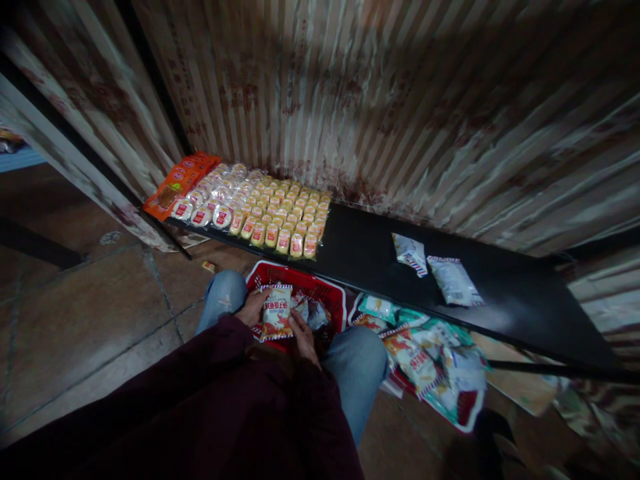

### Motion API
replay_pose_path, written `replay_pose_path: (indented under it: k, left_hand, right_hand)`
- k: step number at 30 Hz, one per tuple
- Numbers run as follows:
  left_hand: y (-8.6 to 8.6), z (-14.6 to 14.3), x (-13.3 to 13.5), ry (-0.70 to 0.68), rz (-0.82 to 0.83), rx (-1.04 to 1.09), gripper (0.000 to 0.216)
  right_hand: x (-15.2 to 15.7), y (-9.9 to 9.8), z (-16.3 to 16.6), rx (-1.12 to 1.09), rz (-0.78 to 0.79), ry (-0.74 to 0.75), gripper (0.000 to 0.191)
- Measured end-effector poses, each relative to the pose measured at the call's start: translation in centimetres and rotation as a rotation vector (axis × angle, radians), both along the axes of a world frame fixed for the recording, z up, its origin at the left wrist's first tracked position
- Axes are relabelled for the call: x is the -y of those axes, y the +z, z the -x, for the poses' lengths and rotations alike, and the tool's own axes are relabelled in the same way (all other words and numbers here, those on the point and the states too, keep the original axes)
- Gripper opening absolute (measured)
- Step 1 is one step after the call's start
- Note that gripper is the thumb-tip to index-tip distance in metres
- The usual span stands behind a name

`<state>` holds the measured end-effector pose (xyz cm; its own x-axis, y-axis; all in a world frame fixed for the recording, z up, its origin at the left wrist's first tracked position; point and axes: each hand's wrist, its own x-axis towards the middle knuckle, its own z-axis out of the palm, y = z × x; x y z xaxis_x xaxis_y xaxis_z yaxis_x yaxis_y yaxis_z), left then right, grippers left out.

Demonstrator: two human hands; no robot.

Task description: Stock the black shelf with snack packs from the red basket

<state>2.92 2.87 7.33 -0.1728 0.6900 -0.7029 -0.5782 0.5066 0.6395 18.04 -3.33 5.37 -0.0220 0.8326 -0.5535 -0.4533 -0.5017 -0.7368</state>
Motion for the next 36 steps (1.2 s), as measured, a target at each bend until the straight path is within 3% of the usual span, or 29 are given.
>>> replay_pose_path:
  k: [8,13,17,22,25,31,36]
  left_hand:
    - [1.3,-1.8,-0.2,-0.050,-0.044,-0.023,0.025]
    - [1.8,-2.0,-0.3,-0.121,-0.150,-0.076,0.021]
    - [2.6,-2.2,0.2,-0.164,-0.305,-0.294,0.019]
    - [5.1,-2.9,1.7,-0.364,-0.558,-0.737,0.028]
    - [6.0,-3.5,2.4,-0.442,-0.621,-0.838,0.031]
    - [5.5,-4.2,2.9,-0.538,-0.515,-0.624,0.042]
    - [5.6,-4.2,3.3,-0.523,-0.441,-0.417,0.054]
  right_hand:
    - [1.1,2.5,0.5,-0.094,-0.024,-0.007,0.056]
    - [1.0,3.3,0.2,-0.048,-0.039,-0.116,0.054]
    - [0.9,4.0,-0.2,-0.028,-0.056,-0.207,0.060]
    - [0.7,4.8,-0.5,0.016,-0.108,-0.289,0.075]
    - [0.8,5.1,-0.7,0.097,-0.135,-0.315,0.072]
    - [1.3,5.5,-1.0,0.278,-0.233,-0.215,0.063]
    - [1.3,4.6,-1.3,0.383,-0.319,-0.134,0.055]
